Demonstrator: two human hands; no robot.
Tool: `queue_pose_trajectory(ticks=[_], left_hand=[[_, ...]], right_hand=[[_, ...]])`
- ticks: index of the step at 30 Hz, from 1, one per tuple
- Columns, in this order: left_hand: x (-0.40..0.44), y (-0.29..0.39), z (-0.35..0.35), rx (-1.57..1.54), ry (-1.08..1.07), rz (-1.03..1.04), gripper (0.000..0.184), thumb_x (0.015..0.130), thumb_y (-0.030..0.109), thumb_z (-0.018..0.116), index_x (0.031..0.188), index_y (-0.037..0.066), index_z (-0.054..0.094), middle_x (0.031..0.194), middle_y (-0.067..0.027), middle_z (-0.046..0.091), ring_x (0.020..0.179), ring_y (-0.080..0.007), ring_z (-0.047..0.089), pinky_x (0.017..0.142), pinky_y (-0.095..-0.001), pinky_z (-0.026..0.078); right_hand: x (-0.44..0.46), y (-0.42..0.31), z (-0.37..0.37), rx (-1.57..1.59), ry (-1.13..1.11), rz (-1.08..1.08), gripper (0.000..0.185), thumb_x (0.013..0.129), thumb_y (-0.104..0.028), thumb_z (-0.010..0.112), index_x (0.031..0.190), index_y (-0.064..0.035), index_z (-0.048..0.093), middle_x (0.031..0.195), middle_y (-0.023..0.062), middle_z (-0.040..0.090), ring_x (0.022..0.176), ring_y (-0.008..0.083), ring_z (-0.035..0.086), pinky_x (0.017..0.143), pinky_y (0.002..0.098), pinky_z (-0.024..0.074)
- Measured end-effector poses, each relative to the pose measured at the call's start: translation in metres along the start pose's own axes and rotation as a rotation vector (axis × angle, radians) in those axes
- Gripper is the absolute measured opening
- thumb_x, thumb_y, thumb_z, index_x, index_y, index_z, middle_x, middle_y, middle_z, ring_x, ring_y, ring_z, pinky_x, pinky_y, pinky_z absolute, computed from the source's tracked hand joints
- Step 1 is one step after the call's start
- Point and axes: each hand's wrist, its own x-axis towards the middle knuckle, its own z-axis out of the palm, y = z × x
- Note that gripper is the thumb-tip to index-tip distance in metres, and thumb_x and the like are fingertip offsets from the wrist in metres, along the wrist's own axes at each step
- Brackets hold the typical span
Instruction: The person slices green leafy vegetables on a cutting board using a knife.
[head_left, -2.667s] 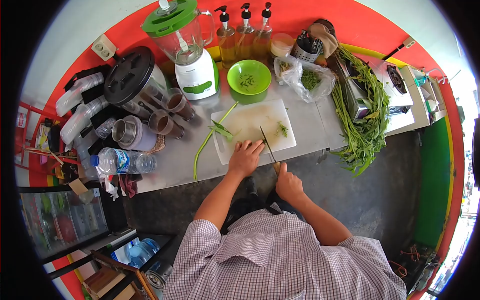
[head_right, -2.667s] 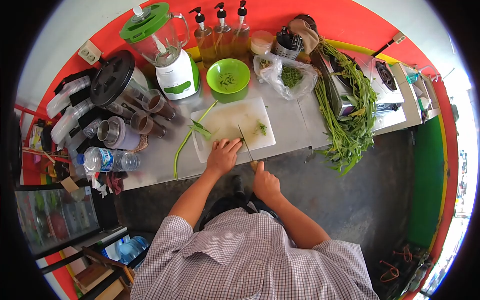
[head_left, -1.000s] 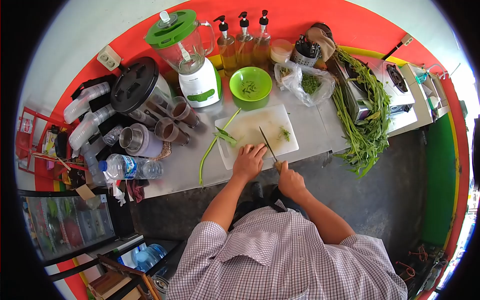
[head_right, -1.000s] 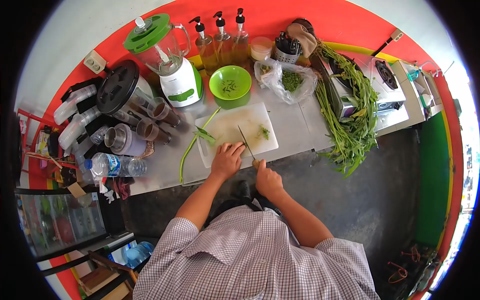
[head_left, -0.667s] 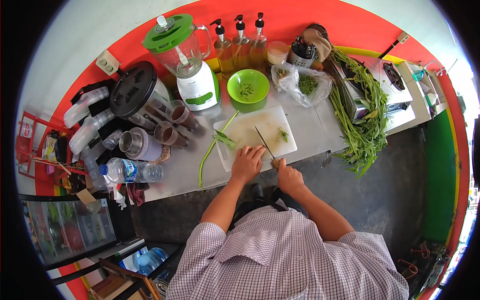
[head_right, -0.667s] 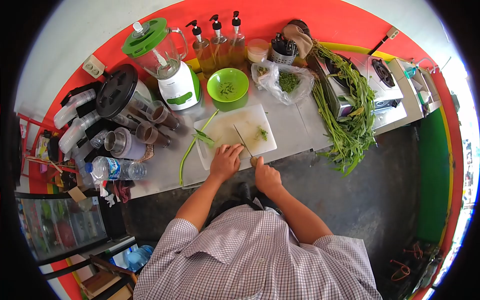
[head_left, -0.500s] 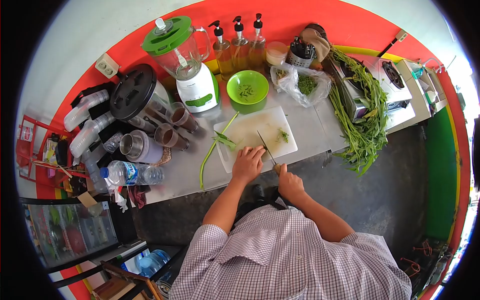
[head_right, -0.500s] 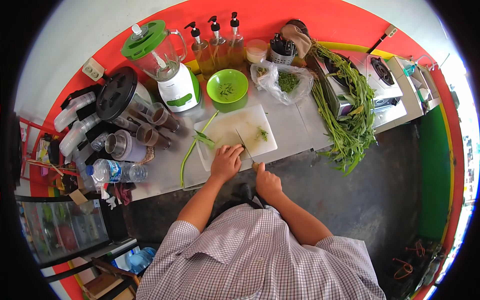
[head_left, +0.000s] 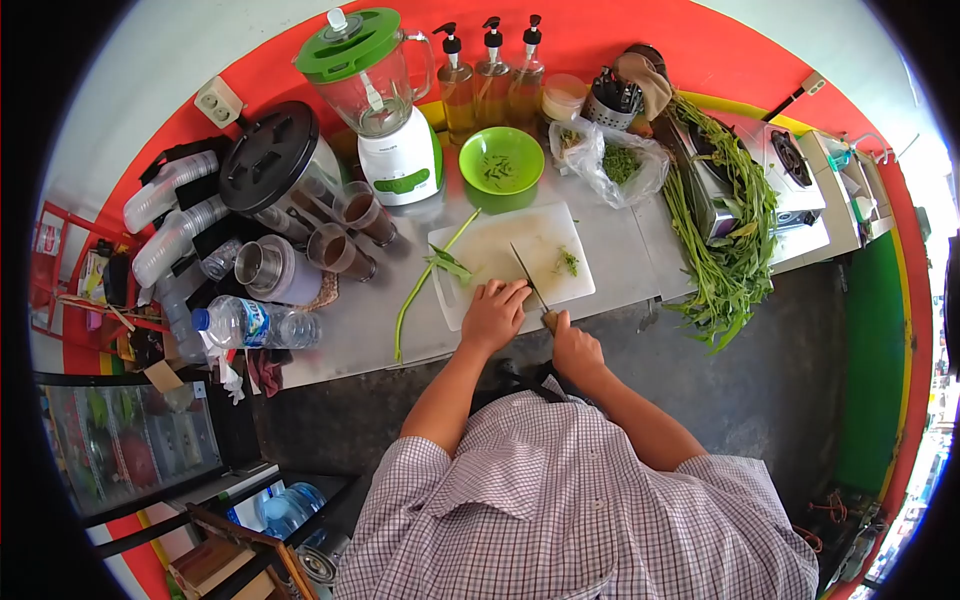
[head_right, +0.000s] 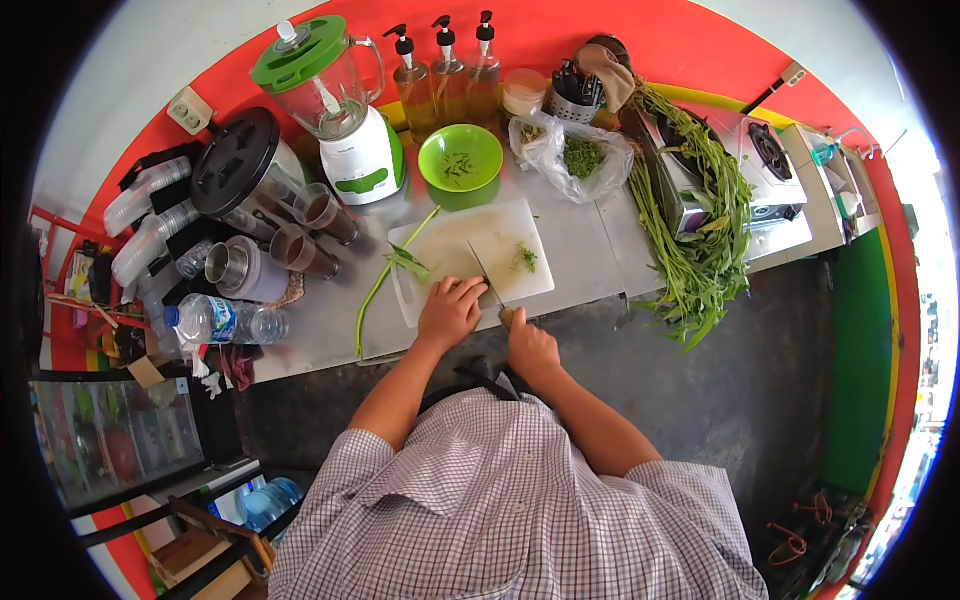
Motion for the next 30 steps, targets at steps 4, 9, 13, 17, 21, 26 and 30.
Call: queue_pose_trajectory(ticks=[4, 9, 13, 17, 21, 26, 30], left_hand=[[-0.002, 0.001, 0.001, -0.005, 0.015, -0.004, 0.034, 0.085, 0.015, 0.064, 0.118, 0.011, 0.069, 0.129, 0.0005, 0.065, 0.11, -0.0257, 0.057, 0.096, -0.0414, 0.047], [-0.005, 0.0, 0.002, 0.058, 0.011, 0.012, 0.033, 0.087, 0.018, 0.063, 0.119, 0.011, 0.069, 0.131, 0.0003, 0.062, 0.115, -0.0242, 0.054, 0.1, -0.0404, 0.044], [-0.005, -0.003, 0.005, 0.042, -0.004, 0.017, 0.035, 0.087, 0.019, 0.063, 0.121, 0.011, 0.068, 0.131, 0.0003, 0.063, 0.115, -0.0242, 0.054, 0.1, -0.0404, 0.043], [-0.005, 0.0, 0.001, 0.045, -0.021, 0.024, 0.034, 0.086, 0.017, 0.063, 0.119, 0.01, 0.069, 0.128, -0.0002, 0.064, 0.113, -0.0245, 0.055, 0.097, -0.0405, 0.045], [-0.003, -0.001, 0.0, 0.037, -0.047, 0.018, 0.036, 0.087, 0.018, 0.062, 0.121, 0.009, 0.068, 0.13, -0.0007, 0.063, 0.113, -0.0239, 0.055, 0.098, -0.04, 0.044], [-0.001, 0.001, -0.001, 0.019, -0.042, 0.016, 0.035, 0.086, 0.017, 0.062, 0.12, 0.009, 0.068, 0.128, -0.0017, 0.065, 0.11, -0.0244, 0.057, 0.096, -0.0405, 0.044], [-0.002, 0.001, -0.002, 0.033, -0.002, 0.037, 0.033, 0.086, 0.016, 0.063, 0.118, 0.009, 0.069, 0.125, -0.0025, 0.066, 0.108, -0.0241, 0.058, 0.094, -0.0402, 0.046]], right_hand=[[0.014, -0.002, -0.021, -0.034, -0.018, -0.042, 0.037, 0.091, -0.009, 0.056, 0.123, 0.0024, 0.041, 0.087, 0.025, 0.073, 0.082, 0.0426, 0.073, 0.073, 0.0522, 0.0594], [-0.009, -0.004, -0.011, -0.011, -0.024, -0.014, 0.033, 0.091, -0.01, 0.057, 0.119, 0.0009, 0.042, 0.088, 0.0252, 0.073, 0.083, 0.0432, 0.073, 0.073, 0.0521, 0.0595], [0.004, -0.004, -0.007, 0.004, -0.029, -0.005, 0.037, 0.091, -0.01, 0.057, 0.122, 0.0021, 0.041, 0.089, 0.0248, 0.073, 0.084, 0.0422, 0.074, 0.073, 0.051, 0.0599], [0.014, -0.002, -0.018, -0.013, -0.013, -0.041, 0.038, 0.091, -0.01, 0.057, 0.124, 0.0025, 0.041, 0.089, 0.0249, 0.073, 0.084, 0.0415, 0.074, 0.073, 0.051, 0.0598], [-0.004, -0.003, -0.013, 0.007, 0.0, -0.031, 0.037, 0.09, -0.009, 0.056, 0.122, 0.0025, 0.041, 0.087, 0.0257, 0.072, 0.082, 0.0428, 0.073, 0.072, 0.0519, 0.0593], [0.008, 0.0, 0.001, 0.004, 0.021, -0.027, 0.033, 0.094, -0.011, 0.053, 0.123, 0.0017, 0.044, 0.085, 0.0228, 0.073, 0.079, 0.0397, 0.074, 0.069, 0.0497, 0.0602], [0.015, -0.004, -0.011, -0.026, 0.056, -0.051, 0.032, 0.094, -0.012, 0.053, 0.122, 0.0011, 0.043, 0.084, 0.023, 0.073, 0.079, 0.0401, 0.074, 0.069, 0.05, 0.06]])
